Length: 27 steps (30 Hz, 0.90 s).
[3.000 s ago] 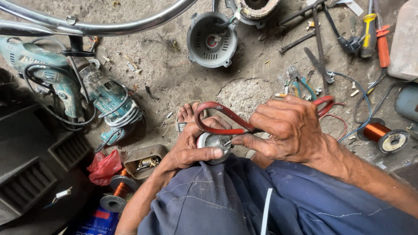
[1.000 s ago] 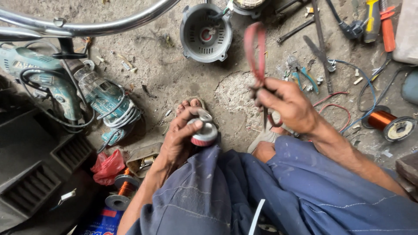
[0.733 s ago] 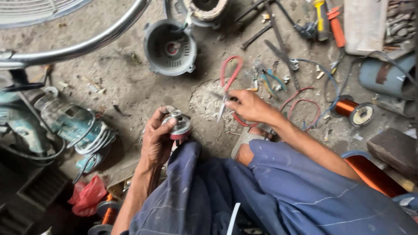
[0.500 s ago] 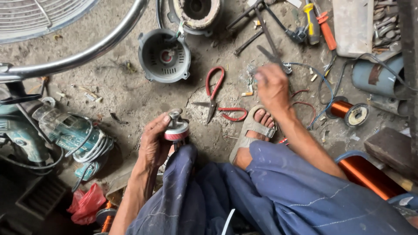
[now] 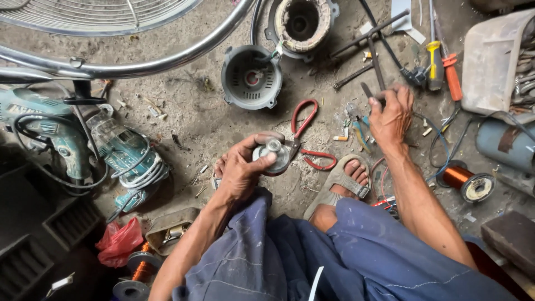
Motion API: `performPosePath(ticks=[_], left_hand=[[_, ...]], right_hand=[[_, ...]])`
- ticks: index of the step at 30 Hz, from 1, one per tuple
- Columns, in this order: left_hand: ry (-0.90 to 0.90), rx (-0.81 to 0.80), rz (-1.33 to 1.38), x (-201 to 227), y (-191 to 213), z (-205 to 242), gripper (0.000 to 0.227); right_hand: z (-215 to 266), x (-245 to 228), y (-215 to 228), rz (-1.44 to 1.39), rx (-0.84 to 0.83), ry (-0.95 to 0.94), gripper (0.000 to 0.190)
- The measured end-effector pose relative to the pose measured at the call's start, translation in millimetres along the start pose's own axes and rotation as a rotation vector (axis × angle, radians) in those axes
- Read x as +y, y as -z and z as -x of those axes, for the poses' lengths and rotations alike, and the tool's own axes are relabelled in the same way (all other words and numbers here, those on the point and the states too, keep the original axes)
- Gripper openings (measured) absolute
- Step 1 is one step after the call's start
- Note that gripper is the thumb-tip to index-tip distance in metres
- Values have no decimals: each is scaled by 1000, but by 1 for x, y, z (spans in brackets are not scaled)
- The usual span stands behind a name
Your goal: The person disassembles a small electric motor, removes the rotor, and uses pliers to strip and insert a wire into the rotor shaft. They then use scissors to cut the wire and continue adjusting the rotor assembly.
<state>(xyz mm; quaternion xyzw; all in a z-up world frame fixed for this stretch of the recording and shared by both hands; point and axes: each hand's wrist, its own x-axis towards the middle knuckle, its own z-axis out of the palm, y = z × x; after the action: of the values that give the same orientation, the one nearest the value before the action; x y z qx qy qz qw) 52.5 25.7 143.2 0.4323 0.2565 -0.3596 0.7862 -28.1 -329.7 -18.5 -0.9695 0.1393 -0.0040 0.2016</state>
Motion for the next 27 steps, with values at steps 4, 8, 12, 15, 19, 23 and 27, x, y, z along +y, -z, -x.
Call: performPosePath(ticks=[4, 8, 12, 15, 19, 23, 27], left_hand=[[-160, -105, -268, 2, 5, 5, 38], [-278, -160, -467, 8, 7, 7, 37], [-297, -146, -493, 9, 2, 9, 37], [-366, -104, -528, 4, 5, 10, 40], [-383, -37, -512, -6, 10, 11, 44], [-410, -37, -518, 8, 0, 17, 43], [-430, -39, -522, 3, 4, 15, 43]], right_hand=[[0, -36, 14, -104, 40, -68, 7], [-6, -119, 73, -634, -121, -162, 21], [-7, -174, 113, -649, -316, -89, 30], [-5, -199, 130, -553, -478, 27, 22], [-12, -222, 150, -516, -606, 243, 24], [-16, -233, 149, -457, -612, 375, 24], [-13, -238, 146, -393, -567, 424, 21]])
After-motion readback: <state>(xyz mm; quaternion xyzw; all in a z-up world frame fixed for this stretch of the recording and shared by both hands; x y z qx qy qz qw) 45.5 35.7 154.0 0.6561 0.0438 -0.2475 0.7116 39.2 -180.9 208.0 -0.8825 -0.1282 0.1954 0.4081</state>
